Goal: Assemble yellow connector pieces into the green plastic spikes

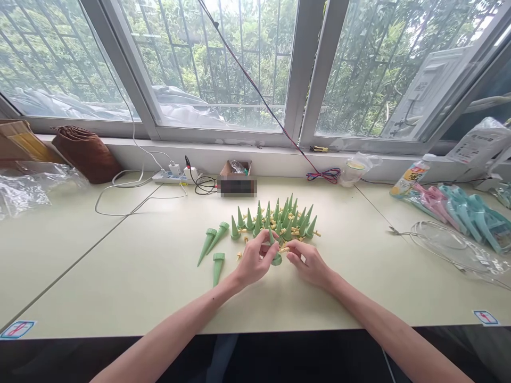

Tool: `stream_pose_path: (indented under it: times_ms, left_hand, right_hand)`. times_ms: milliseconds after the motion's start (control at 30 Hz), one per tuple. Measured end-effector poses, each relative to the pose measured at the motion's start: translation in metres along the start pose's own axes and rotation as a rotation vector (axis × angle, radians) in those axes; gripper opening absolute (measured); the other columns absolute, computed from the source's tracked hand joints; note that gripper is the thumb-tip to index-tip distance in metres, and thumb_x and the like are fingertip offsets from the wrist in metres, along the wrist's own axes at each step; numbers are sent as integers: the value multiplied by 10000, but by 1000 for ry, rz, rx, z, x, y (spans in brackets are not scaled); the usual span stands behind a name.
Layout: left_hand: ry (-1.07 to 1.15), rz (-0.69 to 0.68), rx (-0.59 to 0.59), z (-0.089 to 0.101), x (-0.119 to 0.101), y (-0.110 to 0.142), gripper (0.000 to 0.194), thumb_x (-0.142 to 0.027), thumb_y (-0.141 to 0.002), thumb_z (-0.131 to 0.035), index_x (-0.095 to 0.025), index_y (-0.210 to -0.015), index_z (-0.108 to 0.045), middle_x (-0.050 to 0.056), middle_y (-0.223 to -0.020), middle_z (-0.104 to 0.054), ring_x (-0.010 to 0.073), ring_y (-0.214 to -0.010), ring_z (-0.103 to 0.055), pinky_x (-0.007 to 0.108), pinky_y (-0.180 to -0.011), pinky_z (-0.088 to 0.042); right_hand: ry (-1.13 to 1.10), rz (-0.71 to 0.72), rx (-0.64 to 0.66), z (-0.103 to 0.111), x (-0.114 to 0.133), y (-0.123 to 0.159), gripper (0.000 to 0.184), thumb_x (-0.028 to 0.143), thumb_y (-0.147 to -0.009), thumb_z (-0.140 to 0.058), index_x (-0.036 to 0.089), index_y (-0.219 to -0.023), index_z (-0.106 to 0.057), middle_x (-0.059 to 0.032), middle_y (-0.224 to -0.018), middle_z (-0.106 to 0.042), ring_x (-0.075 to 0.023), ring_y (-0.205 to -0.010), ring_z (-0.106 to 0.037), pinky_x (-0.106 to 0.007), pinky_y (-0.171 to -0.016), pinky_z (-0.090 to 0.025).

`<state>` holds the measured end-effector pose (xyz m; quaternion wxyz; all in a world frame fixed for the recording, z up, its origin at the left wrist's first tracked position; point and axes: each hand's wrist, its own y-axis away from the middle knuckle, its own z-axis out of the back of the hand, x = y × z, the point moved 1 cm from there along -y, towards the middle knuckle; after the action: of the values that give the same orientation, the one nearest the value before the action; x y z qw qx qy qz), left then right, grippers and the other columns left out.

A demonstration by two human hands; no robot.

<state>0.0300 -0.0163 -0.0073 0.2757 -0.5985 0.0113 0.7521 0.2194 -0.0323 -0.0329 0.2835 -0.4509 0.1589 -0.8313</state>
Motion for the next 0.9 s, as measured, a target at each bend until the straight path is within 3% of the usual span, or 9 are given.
stream_pose_path:
  times_ms: [167, 333, 567, 733, 900]
  left_hand:
    - [-30, -38, 62, 0, 4, 2, 193, -385, -985, -468, -195, -1016, -481, -54, -635, -394, 84, -480, -367, 210, -470, -312]
    - [-131, -131, 137, 0, 5, 5, 126, -325, -987, -459, -201, -1004, -476, -64, -622, -355, 80, -466, -325, 217, -481, -263]
    - [-235, -156, 177, -2, 3, 8, 96, -282, -993, -438, -196, -974, -475, -47, -651, -434, 85, -504, -360, 215, -500, -276]
    - [-116, -121, 110, -3, 4, 4, 155, -341, -989, -458, -189, -982, -488, -60, -610, -413, 82, -467, -383, 218, -489, -330]
    - [81, 42, 39, 1, -1, -2, 260, -431, -956, -520, -182, -1029, -530, -31, -695, -482, 68, -471, -413, 198, -436, -323]
  right_hand:
    - [8, 18, 32, -1, -1, 0, 338, 380, -1036, -409, 185, -815, -576, -2, -646, -550, -126, -547, -452, -249, -527, -371]
    - [17, 35, 53, -3, -4, 2, 405, 368, -1044, -373, 196, -696, -487, 26, -581, -454, -116, -515, -380, -247, -509, -329]
    - [54, 32, 92, -4, -4, 2, 428, 325, -1041, -367, 198, -638, -437, 41, -551, -396, -106, -487, -362, -248, -497, -309]
    - [36, 14, 24, -2, -3, 1, 302, 336, -1030, -424, 179, -849, -608, 22, -604, -525, -110, -504, -433, -237, -503, -378]
    - [9, 37, -30, -2, -3, 2, 211, 324, -988, -538, 205, -1148, -608, -30, -808, -648, -113, -536, -491, -243, -506, -440]
